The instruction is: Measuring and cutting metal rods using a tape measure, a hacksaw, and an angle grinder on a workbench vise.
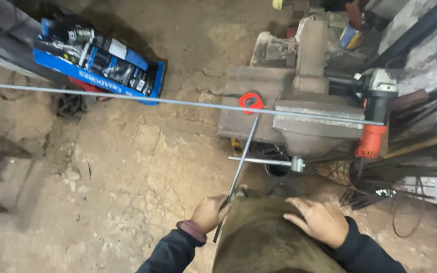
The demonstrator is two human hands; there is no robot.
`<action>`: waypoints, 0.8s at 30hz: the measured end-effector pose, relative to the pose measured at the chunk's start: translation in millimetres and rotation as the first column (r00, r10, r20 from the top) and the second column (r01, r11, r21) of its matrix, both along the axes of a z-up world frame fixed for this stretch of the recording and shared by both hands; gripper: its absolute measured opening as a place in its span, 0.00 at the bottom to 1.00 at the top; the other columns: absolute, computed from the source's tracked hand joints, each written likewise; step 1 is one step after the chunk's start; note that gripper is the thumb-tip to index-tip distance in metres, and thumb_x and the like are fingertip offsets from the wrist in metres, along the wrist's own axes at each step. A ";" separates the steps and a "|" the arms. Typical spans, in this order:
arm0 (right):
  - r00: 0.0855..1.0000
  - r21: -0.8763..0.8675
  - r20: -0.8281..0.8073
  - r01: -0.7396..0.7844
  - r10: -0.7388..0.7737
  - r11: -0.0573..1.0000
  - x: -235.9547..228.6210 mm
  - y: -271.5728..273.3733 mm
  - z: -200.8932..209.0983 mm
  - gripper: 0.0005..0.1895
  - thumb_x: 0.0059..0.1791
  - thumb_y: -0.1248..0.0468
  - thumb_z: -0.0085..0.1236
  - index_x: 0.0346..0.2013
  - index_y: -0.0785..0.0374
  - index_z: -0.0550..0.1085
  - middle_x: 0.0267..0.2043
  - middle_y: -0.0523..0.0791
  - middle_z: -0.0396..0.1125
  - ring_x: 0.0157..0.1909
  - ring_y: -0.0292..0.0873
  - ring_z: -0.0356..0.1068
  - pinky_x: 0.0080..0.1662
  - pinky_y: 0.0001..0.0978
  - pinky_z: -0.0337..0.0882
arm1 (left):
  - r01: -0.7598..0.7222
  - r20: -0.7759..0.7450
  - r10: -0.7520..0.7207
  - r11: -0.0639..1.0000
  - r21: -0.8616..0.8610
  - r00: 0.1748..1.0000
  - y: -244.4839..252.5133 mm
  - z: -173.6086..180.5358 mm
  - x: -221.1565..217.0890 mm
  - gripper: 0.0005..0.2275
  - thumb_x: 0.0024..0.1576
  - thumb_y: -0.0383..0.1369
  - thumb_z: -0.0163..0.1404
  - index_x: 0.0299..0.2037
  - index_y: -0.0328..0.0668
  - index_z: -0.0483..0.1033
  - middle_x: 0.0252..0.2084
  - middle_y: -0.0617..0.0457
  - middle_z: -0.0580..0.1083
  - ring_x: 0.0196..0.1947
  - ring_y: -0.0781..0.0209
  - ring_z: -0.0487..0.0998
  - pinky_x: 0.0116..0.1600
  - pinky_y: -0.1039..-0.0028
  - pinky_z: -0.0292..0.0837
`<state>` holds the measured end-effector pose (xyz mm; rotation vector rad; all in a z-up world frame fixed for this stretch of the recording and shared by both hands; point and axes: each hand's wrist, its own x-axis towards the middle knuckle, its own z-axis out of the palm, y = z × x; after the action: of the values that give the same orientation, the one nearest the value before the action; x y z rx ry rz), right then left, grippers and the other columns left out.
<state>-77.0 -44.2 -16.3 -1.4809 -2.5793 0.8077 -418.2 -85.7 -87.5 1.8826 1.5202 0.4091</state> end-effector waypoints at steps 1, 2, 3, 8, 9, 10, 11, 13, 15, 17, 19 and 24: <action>1.000 0.012 -0.007 0.001 -0.001 1.000 1.9 2.1 -0.9 0.26 0.46 0.43 0.59 0.54 0.51 0.76 0.42 0.48 0.77 0.35 0.55 0.76 0.35 0.45 0.76 | 0.001 -0.007 -0.001 1.000 0.012 1.000 17.9 -5.9 1.9 0.12 0.60 0.40 0.52 0.37 0.38 0.78 0.33 0.39 0.78 0.35 0.37 0.79 0.40 0.54 0.74; 1.000 0.015 0.015 -0.001 0.001 1.000 5.9 4.3 -1.6 0.26 0.46 0.43 0.59 0.53 0.51 0.76 0.42 0.48 0.77 0.36 0.55 0.76 0.35 0.46 0.76 | 0.003 -0.029 -0.002 1.000 0.025 1.000 37.0 -12.6 6.2 0.13 0.60 0.41 0.51 0.36 0.38 0.78 0.33 0.39 0.78 0.35 0.36 0.79 0.40 0.53 0.75; 0.999 0.018 0.038 -0.003 0.002 1.000 9.7 7.1 -3.0 0.26 0.45 0.42 0.59 0.53 0.50 0.76 0.42 0.48 0.77 0.36 0.55 0.76 0.36 0.47 0.75 | 0.005 -0.050 -0.003 0.999 0.038 0.999 56.9 -19.6 10.5 0.14 0.61 0.42 0.51 0.35 0.38 0.79 0.32 0.38 0.78 0.34 0.36 0.79 0.40 0.52 0.75; 0.998 0.050 -0.064 0.025 -0.021 0.998 24.8 10.9 -9.6 0.25 0.45 0.44 0.59 0.51 0.52 0.77 0.43 0.48 0.77 0.36 0.55 0.77 0.36 0.46 0.76 | 0.058 -0.239 -0.040 0.996 0.072 0.970 163.4 -69.2 39.3 0.16 0.58 0.46 0.52 0.39 0.40 0.82 0.31 0.36 0.78 0.31 0.34 0.79 0.41 0.49 0.75; 0.997 0.022 -0.057 0.053 -0.052 0.998 27.1 9.2 -11.7 0.26 0.45 0.44 0.59 0.52 0.52 0.77 0.44 0.48 0.77 0.36 0.54 0.77 0.35 0.45 0.76 | 0.061 -0.278 -0.031 0.993 0.101 0.960 184.8 -91.8 43.4 0.17 0.61 0.47 0.51 0.36 0.40 0.82 0.31 0.37 0.78 0.32 0.36 0.80 0.43 0.50 0.76; 0.996 0.022 -0.060 0.063 -0.061 0.998 29.6 8.1 -17.2 0.26 0.45 0.44 0.59 0.52 0.52 0.77 0.44 0.48 0.77 0.36 0.54 0.77 0.35 0.45 0.76 | 0.070 -0.281 -0.039 0.992 0.101 0.959 203.7 -92.0 51.2 0.17 0.61 0.47 0.51 0.36 0.40 0.82 0.31 0.37 0.78 0.32 0.36 0.80 0.43 0.50 0.76; 0.996 0.063 -0.069 0.064 -0.059 0.996 31.4 7.1 -22.7 0.26 0.44 0.44 0.59 0.51 0.54 0.77 0.42 0.49 0.77 0.36 0.55 0.76 0.36 0.45 0.76 | 0.081 -0.306 -0.019 0.978 0.193 0.952 222.7 -92.3 58.6 0.17 0.57 0.46 0.53 0.33 0.39 0.82 0.30 0.38 0.78 0.31 0.37 0.80 0.41 0.51 0.76; 0.995 0.101 -0.078 0.075 -0.067 0.992 29.6 7.6 -25.0 0.27 0.44 0.43 0.59 0.50 0.55 0.77 0.40 0.50 0.76 0.35 0.55 0.76 0.36 0.45 0.76 | 0.104 -0.329 -0.006 0.955 0.279 0.944 254.6 -101.4 72.1 0.17 0.53 0.46 0.55 0.29 0.38 0.81 0.28 0.39 0.77 0.30 0.38 0.80 0.39 0.51 0.77; 0.989 -0.001 0.013 0.151 -0.151 0.989 22.2 5.2 -21.1 0.26 0.44 0.42 0.58 0.48 0.54 0.78 0.41 0.48 0.77 0.34 0.55 0.76 0.35 0.45 0.76 | 0.134 -0.379 0.055 0.880 0.455 0.924 273.7 -123.3 83.8 0.13 0.52 0.42 0.55 0.27 0.39 0.79 0.27 0.41 0.77 0.29 0.40 0.80 0.34 0.53 0.76; 0.982 -0.037 0.052 0.184 -0.182 0.982 11.3 8.1 -22.1 0.26 0.44 0.42 0.58 0.49 0.54 0.77 0.39 0.48 0.77 0.34 0.54 0.76 0.35 0.45 0.76 | 0.141 -0.396 0.044 0.894 0.426 0.917 282.5 -124.8 82.1 0.12 0.55 0.41 0.54 0.28 0.41 0.79 0.28 0.41 0.77 0.29 0.41 0.80 0.34 0.53 0.76; 0.970 -0.075 0.096 0.230 -0.223 0.970 -3.7 6.9 -23.9 0.26 0.44 0.43 0.57 0.50 0.54 0.77 0.37 0.48 0.77 0.34 0.54 0.76 0.35 0.45 0.75 | 0.157 -0.412 0.022 0.905 0.396 0.911 280.5 -118.0 76.3 0.10 0.58 0.39 0.53 0.29 0.43 0.79 0.28 0.42 0.77 0.30 0.42 0.80 0.34 0.54 0.75; 0.944 0.042 0.049 0.323 -0.325 0.945 -71.4 26.3 -24.6 0.25 0.44 0.42 0.58 0.47 0.53 0.77 0.32 0.49 0.76 0.29 0.54 0.76 0.31 0.47 0.73 | 0.296 -0.376 -0.167 0.902 0.316 0.911 278.3 -85.8 39.5 0.17 0.54 0.49 0.56 0.26 0.43 0.79 0.26 0.40 0.77 0.28 0.39 0.79 0.33 0.51 0.73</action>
<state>-148.4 -17.9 -40.9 -1.8726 -2.2766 0.6861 -378.7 192.6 -173.2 2.5121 1.4762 0.2761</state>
